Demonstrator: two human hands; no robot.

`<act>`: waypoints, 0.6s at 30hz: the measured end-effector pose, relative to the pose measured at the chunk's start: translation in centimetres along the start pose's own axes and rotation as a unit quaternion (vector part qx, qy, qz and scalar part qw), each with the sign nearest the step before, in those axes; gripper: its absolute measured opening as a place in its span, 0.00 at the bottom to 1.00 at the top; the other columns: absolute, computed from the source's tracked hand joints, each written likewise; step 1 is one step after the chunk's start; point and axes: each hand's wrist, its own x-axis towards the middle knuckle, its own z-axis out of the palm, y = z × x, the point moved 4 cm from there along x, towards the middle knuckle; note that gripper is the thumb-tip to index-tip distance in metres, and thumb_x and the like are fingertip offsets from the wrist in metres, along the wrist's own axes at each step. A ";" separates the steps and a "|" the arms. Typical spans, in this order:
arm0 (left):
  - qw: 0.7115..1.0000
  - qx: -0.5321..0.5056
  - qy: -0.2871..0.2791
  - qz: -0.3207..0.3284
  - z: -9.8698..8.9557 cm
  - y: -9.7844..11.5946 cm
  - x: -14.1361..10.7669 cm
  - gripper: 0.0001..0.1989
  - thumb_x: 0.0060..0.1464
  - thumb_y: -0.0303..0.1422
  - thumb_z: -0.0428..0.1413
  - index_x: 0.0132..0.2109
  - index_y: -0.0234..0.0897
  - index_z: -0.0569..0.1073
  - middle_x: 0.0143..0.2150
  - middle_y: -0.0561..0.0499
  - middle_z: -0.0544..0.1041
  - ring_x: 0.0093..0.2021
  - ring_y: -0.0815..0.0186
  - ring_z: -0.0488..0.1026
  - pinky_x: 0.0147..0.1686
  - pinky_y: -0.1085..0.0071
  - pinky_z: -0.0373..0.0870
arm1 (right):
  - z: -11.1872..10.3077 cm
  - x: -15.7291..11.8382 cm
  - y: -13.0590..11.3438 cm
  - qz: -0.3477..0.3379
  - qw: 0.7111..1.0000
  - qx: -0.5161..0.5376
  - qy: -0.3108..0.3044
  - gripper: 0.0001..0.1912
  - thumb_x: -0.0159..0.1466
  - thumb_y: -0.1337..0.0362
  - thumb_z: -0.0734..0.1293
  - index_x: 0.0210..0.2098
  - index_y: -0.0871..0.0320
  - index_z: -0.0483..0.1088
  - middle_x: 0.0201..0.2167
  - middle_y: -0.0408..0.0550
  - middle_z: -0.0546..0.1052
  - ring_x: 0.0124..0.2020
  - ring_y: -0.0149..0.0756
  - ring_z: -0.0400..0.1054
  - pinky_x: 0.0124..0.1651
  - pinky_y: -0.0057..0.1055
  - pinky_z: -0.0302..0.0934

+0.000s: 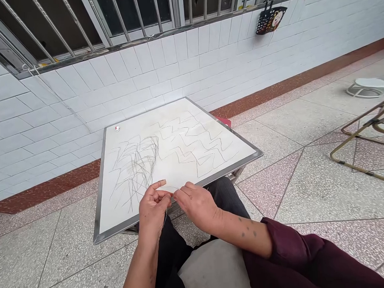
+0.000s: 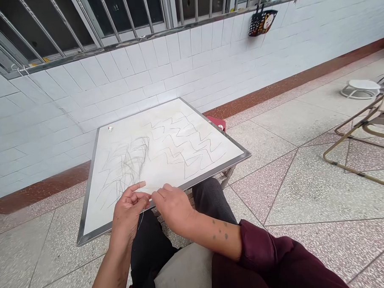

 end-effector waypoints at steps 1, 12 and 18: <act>1.000 0.004 0.005 0.004 -0.2 0.1 0.1 0.23 0.44 0.34 0.62 0.49 0.36 0.73 0.27 0.55 0.76 0.27 0.69 0.69 0.32 0.71 0.69 | -0.6 0.1 0.0 -0.011 1.000 0.014 0.006 0.11 0.67 0.72 0.60 0.30 0.58 0.69 0.23 0.46 0.71 0.29 0.36 0.61 0.30 0.33 0.54; 0.996 0.003 0.071 0.050 -3.5 1.1 0.6 0.26 0.42 0.37 0.65 0.50 0.36 0.75 0.29 0.52 0.76 0.35 0.64 0.72 0.28 0.73 0.71 | -1.8 -2.4 6.1 0.251 0.866 0.432 0.011 0.17 0.69 0.54 0.59 0.53 0.56 0.62 0.41 0.49 0.72 0.30 0.31 0.67 0.32 0.31 0.64; 0.997 0.033 0.045 0.060 -2.7 1.7 0.7 0.25 0.44 0.38 0.65 0.50 0.36 0.75 0.30 0.51 0.76 0.31 0.66 0.68 0.25 0.74 0.67 | 2.7 -3.9 3.3 0.306 0.687 0.643 -0.147 0.19 0.61 0.49 0.68 0.42 0.58 0.72 0.33 0.44 0.74 0.26 0.27 0.66 0.28 0.26 0.62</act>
